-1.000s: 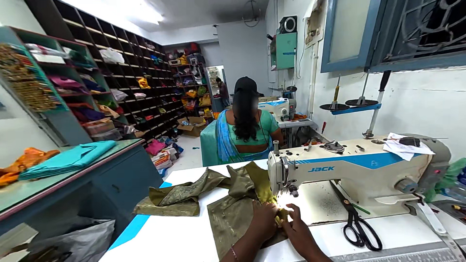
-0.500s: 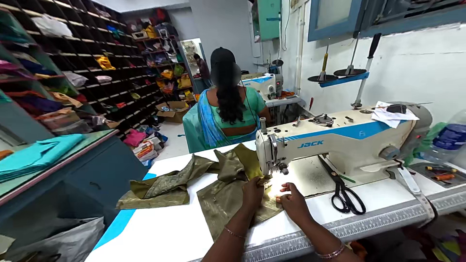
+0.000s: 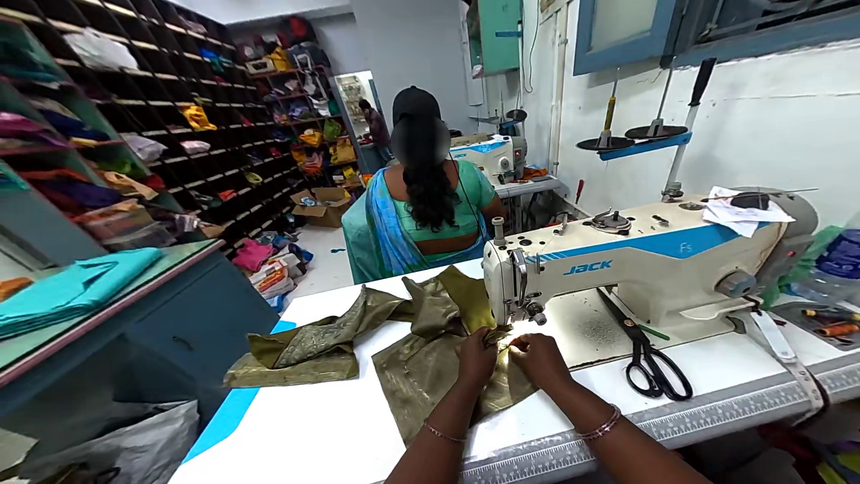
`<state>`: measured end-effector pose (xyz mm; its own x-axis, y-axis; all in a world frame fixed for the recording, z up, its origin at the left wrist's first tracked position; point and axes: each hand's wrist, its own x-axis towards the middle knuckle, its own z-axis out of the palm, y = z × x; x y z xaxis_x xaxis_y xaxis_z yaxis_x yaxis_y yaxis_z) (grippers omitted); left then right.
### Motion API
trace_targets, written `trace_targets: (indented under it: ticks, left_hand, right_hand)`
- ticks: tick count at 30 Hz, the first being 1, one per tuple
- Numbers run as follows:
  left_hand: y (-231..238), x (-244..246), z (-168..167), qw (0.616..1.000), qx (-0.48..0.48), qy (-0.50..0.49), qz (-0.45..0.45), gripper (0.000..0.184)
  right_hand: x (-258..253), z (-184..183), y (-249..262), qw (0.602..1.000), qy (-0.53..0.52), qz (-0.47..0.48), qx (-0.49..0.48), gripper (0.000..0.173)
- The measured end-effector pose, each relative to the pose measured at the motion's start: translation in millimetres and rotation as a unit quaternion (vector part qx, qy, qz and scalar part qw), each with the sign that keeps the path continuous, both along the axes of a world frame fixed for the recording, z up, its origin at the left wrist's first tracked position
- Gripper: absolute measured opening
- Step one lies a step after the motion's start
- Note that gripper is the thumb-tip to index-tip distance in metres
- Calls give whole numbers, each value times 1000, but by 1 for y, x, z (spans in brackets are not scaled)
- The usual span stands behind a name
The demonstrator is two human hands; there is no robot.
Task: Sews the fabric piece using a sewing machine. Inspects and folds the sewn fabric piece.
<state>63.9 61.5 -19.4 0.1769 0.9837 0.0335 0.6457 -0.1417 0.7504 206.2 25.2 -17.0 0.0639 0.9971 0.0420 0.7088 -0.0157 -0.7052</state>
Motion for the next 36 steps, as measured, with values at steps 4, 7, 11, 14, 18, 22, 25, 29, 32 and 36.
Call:
trace_targets:
  ticks: [4, 7, 11, 14, 18, 22, 25, 29, 32, 36]
  left_hand:
    - [2, -2, -1, 1000, -10, -1, -8, 21]
    - [3, -2, 2, 1000, -15, 12, -16, 25]
    - [2, -3, 1, 999, -18, 18, -26, 28]
    - [2, -3, 0, 999, -18, 19, -31, 28]
    - [1, -3, -1, 999, -17, 23, -34, 27]
    - [0, -3, 2, 999, -16, 32, -37, 28]
    - [0, -3, 4, 998, -14, 36, -41, 26]
    - [2, -3, -3, 999, -16, 28, -39, 23]
    - [4, -2, -3, 999, -14, 31, -35, 26]
    - [3, -1, -1, 998, -18, 38, -39, 29]
  right_hand:
    - [-7, -2, 3, 998, -47, -16, -27, 25]
    - [-17, 8, 0, 992, -107, -9, -62, 30]
    - [-28, 10, -5, 983, -170, -10, -62, 33]
    - [-31, 13, -6, 984, -159, -32, -74, 32]
    - [-29, 12, -5, 987, -122, -59, -86, 32]
    - [-30, 13, 0, 986, -93, -95, -103, 35]
    - [-36, 21, 0, 981, -80, -122, -124, 36]
    - [-41, 20, -1, 978, -81, -138, -133, 36]
    - [-41, 21, 0, 976, -96, -136, -138, 39]
    - [-41, 24, 0, 976, -98, -131, -141, 41]
